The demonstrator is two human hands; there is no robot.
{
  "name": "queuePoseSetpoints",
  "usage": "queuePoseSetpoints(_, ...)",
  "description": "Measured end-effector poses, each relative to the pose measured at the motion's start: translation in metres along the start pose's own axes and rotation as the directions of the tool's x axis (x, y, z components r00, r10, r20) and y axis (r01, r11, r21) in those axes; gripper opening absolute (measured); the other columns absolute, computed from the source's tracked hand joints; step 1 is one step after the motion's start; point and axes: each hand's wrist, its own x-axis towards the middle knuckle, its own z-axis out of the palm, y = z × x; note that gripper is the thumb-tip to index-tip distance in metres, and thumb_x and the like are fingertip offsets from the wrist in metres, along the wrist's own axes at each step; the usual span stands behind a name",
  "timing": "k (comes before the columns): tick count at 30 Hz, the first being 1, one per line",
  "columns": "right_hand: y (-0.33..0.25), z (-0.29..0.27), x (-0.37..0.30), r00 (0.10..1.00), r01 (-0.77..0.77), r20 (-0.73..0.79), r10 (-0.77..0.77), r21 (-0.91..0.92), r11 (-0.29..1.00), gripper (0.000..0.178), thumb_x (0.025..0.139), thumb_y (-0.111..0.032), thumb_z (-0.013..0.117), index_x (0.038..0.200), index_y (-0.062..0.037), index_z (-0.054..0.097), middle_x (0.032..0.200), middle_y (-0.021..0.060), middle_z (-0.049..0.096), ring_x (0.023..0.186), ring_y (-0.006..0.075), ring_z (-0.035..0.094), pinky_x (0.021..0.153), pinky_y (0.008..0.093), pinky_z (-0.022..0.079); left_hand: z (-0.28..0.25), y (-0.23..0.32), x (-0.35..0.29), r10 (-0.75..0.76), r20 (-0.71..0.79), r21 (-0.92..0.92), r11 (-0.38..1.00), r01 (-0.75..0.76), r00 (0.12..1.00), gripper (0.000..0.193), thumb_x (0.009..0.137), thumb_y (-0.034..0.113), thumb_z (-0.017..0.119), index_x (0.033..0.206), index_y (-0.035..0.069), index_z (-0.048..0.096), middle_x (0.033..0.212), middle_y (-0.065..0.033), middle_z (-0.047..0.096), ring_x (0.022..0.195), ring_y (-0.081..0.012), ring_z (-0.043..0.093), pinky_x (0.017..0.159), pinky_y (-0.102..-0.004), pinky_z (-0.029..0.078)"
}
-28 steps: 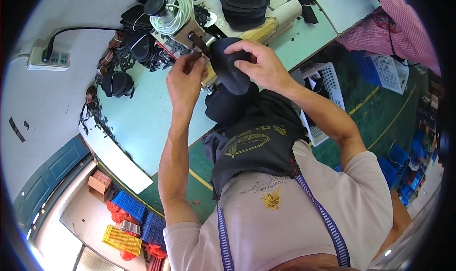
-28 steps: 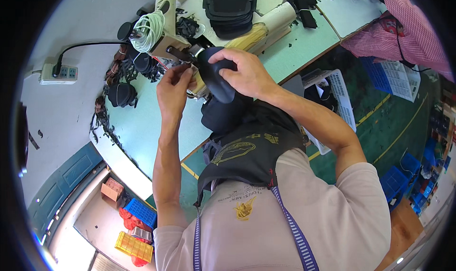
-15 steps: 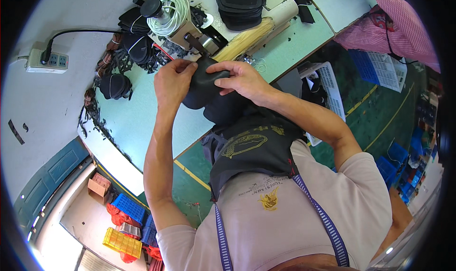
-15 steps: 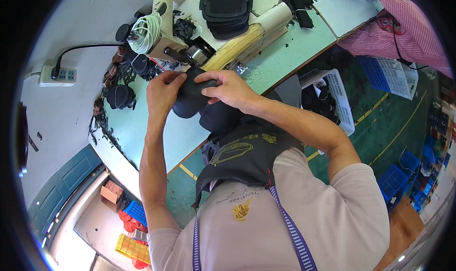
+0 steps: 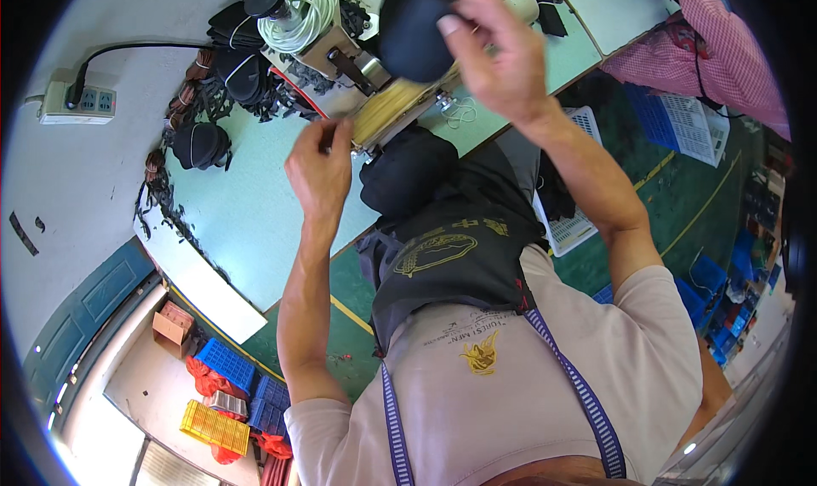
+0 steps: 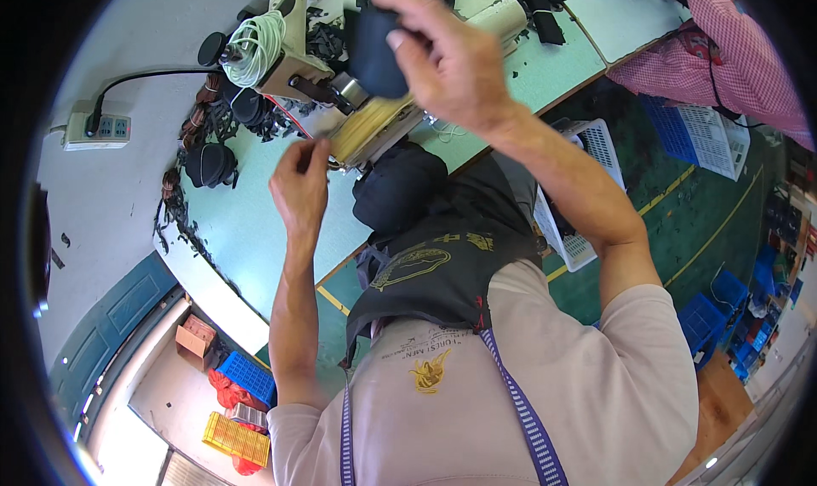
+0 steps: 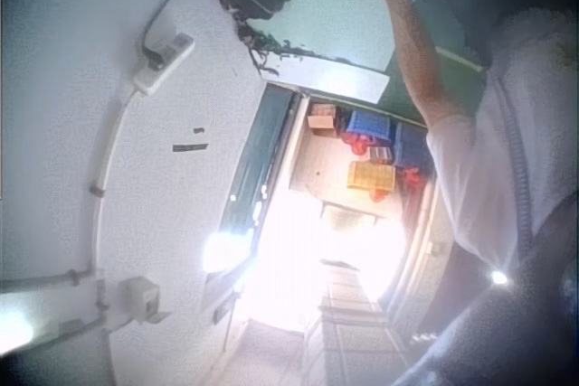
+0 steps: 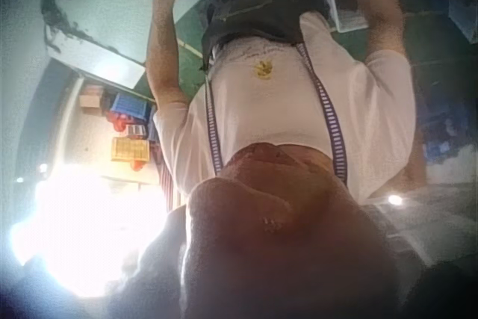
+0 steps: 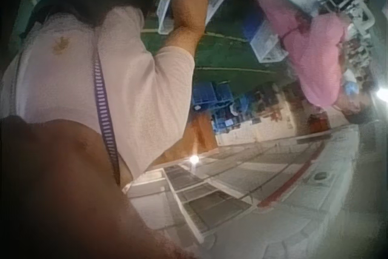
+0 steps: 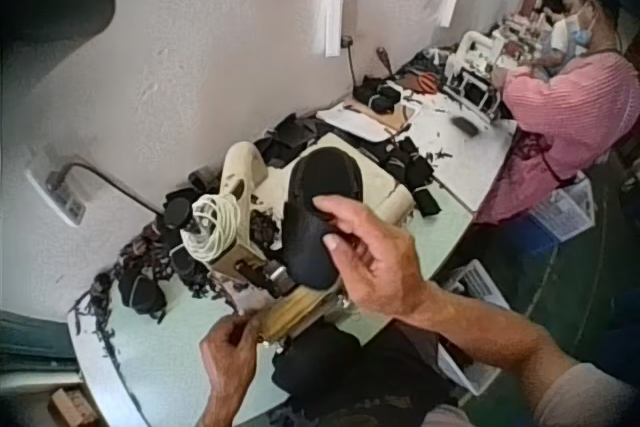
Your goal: Stitching and assembly of shoe components using an industrial sewing machine.
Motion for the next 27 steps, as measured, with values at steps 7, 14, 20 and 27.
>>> queuePoseSetpoints(7,0.027,-0.039,0.031,0.799,0.551,-0.060,-0.598,-0.324,0.769,0.019,0.094,0.003,0.060,0.111,0.0054,0.066,0.104,0.0205,0.073,0.087,0.0301,0.073,0.078,0.0345,0.057,0.012,-0.073,-0.085,0.130,0.268,0.335,0.917,-0.219,0.955,0.033,0.086,0.021,0.077,0.111,0.002,0.068,0.102,-0.0151,0.068,0.088,-0.0301,0.067,0.073,-0.0388,0.053)
queuePoseSetpoints(14,0.021,0.015,-0.050,0.948,0.217,0.206,-0.243,0.141,0.966,0.025,0.079,0.007,0.062,0.094,-0.0078,0.076,0.106,0.0079,0.073,0.106,0.0332,0.067,0.093,0.0399,0.053,0.016,-0.076,-0.084,0.021,0.227,0.061,0.997,-0.036,0.974,0.019,0.085,0.009,0.076,0.099,-0.001,0.068,0.089,-0.0148,0.070,0.078,-0.0286,0.068,0.073,-0.0366,0.054)
queuePoseSetpoints(20,0.011,0.031,-0.050,0.714,0.021,0.669,-0.208,0.277,0.961,0.016,0.085,-0.004,0.068,0.097,-0.0099,0.076,0.100,0.0080,0.071,0.109,0.0286,0.063,0.101,0.0419,0.046,-0.019,-0.014,-0.011,0.003,0.373,-0.255,0.962,0.099,0.928,0.023,0.095,0.015,0.070,0.110,-0.001,0.074,0.080,-0.0015,0.066,0.067,-0.0087,0.056,0.060,-0.0242,0.045)
queuePoseSetpoints(27,0.024,0.040,-0.027,0.735,-0.276,0.652,0.186,0.038,0.960,0.019,0.088,-0.011,0.068,0.106,-0.0064,0.074,0.103,0.0113,0.074,0.099,0.0270,0.069,0.089,0.0357,0.052,-0.008,0.007,0.033,-0.024,0.217,-0.097,0.994,0.046,0.976,0.023,0.093,0.020,0.072,0.105,0.000,0.076,0.076,-0.0030,0.069,0.065,-0.0076,0.058,0.059,-0.0246,0.045)
